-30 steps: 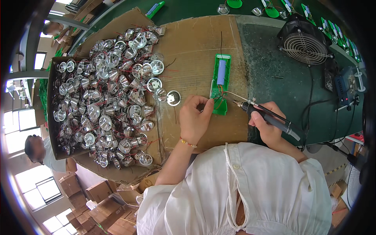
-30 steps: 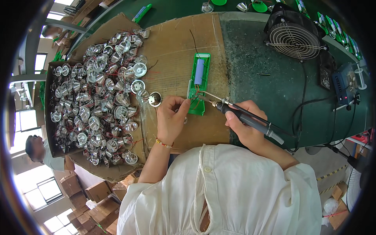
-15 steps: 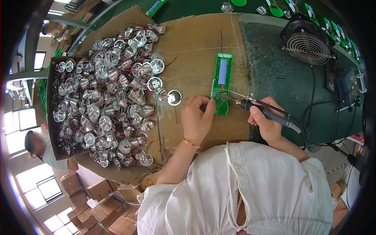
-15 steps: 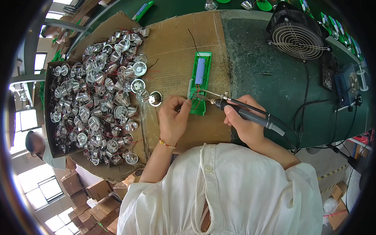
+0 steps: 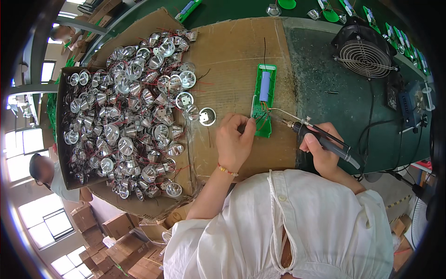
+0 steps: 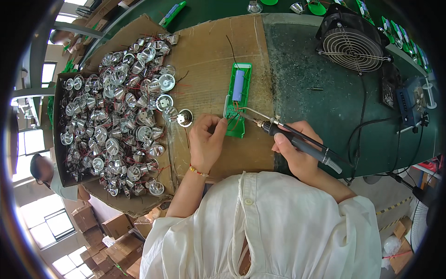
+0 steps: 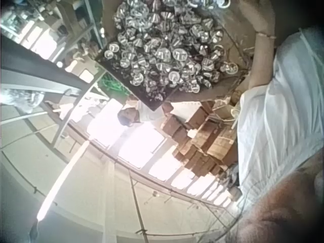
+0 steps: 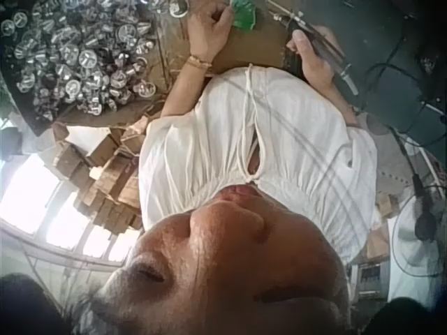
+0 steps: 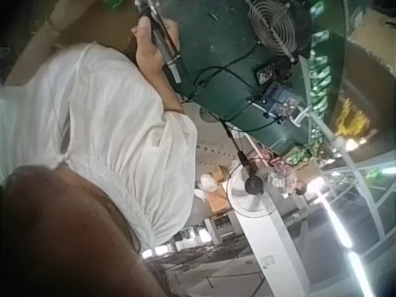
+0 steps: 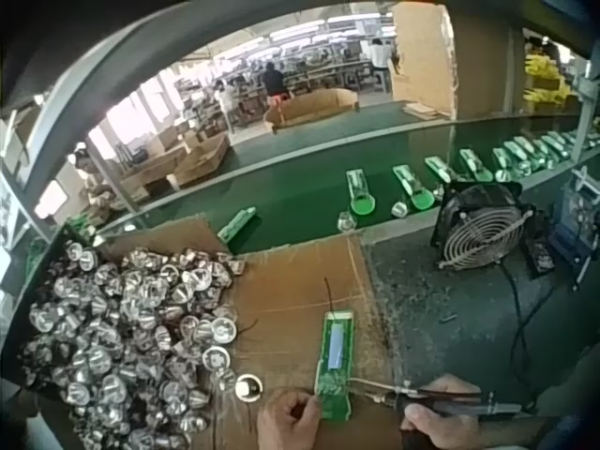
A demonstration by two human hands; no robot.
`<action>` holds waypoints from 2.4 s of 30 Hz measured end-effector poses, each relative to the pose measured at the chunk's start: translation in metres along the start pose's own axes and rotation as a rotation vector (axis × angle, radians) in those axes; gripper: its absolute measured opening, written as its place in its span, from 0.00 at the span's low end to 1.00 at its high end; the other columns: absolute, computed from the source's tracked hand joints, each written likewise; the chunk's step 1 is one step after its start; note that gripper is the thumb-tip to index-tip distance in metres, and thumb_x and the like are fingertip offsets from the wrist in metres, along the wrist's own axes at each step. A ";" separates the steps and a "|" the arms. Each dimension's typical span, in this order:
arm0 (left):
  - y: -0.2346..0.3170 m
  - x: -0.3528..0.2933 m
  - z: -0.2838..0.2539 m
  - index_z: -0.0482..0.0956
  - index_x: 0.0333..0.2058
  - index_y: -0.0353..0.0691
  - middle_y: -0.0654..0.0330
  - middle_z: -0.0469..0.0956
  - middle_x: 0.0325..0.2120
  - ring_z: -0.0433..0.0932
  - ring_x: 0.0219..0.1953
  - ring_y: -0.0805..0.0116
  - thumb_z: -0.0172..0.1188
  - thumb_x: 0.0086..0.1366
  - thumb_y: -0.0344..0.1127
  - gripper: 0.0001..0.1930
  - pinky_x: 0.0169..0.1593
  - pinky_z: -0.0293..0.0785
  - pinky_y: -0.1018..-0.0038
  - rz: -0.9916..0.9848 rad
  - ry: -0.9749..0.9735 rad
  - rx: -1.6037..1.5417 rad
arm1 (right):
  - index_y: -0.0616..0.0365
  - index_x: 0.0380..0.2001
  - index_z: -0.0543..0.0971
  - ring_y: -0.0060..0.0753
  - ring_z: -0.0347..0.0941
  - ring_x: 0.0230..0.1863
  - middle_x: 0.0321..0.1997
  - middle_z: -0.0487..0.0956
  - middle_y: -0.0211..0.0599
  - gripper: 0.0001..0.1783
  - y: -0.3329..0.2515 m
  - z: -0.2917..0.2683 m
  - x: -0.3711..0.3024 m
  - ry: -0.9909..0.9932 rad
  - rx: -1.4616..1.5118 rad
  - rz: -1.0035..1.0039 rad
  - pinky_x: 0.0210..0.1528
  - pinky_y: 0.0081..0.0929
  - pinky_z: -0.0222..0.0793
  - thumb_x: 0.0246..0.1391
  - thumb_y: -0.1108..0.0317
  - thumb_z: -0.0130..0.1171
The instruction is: Soldering electrical wires and components onto a circuit board for lighting fixtures.
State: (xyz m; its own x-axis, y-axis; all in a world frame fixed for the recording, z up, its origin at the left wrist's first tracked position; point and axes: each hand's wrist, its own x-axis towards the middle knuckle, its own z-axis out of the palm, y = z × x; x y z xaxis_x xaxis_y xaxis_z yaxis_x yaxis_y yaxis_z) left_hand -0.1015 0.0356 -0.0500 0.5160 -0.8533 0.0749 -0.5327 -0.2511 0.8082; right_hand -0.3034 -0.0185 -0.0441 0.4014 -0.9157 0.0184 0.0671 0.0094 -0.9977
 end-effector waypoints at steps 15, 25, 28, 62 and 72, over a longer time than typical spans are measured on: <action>0.006 0.011 -0.021 0.78 0.25 0.33 0.58 0.76 0.15 0.73 0.16 0.77 0.59 0.52 0.34 0.08 0.22 0.68 0.78 -0.064 -0.352 0.227 | 0.67 0.31 0.69 0.21 0.70 0.19 0.19 0.74 0.37 0.08 0.006 -0.035 0.006 0.173 -0.027 -0.043 0.22 0.17 0.67 0.50 0.74 0.55; 0.026 0.217 0.024 0.81 0.24 0.42 0.53 0.76 0.17 0.77 0.22 0.54 0.56 0.51 0.42 0.11 0.31 0.73 0.68 0.142 0.029 0.479 | 0.65 0.31 0.69 0.21 0.71 0.19 0.19 0.74 0.36 0.08 0.022 -0.047 0.022 0.247 0.038 0.093 0.22 0.16 0.66 0.50 0.73 0.55; 0.010 0.290 0.033 0.76 0.41 0.46 0.54 0.73 0.40 0.71 0.45 0.57 0.56 0.52 0.48 0.19 0.46 0.67 0.62 0.162 -0.006 0.389 | 0.65 0.30 0.69 0.21 0.72 0.20 0.20 0.75 0.38 0.07 0.022 -0.045 0.024 0.241 0.077 0.150 0.23 0.18 0.69 0.49 0.74 0.56; -0.034 0.115 -0.042 0.79 0.22 0.40 0.61 0.75 0.32 0.67 0.47 0.62 0.53 0.50 0.33 0.06 0.55 0.51 0.55 0.504 0.119 1.285 | 0.64 0.30 0.69 0.18 0.69 0.19 0.19 0.74 0.33 0.10 0.017 -0.036 0.024 0.231 0.031 0.014 0.21 0.13 0.64 0.50 0.68 0.57; 0.016 0.092 -0.056 0.71 0.25 0.35 0.62 0.76 0.22 0.75 0.27 0.74 0.53 0.52 0.25 0.01 0.32 0.69 0.78 0.055 0.098 -0.196 | 0.65 0.31 0.70 0.19 0.70 0.20 0.20 0.74 0.34 0.09 0.013 -0.035 0.012 0.254 0.016 -0.055 0.23 0.14 0.67 0.49 0.71 0.57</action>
State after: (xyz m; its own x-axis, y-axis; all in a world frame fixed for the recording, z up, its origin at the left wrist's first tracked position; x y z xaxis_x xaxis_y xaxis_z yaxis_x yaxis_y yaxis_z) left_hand -0.0250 -0.0210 0.0027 0.5576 -0.8125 0.1703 -0.4257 -0.1037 0.8989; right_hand -0.3300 -0.0438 -0.0595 0.1549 -0.9865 0.0538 0.0981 -0.0388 -0.9944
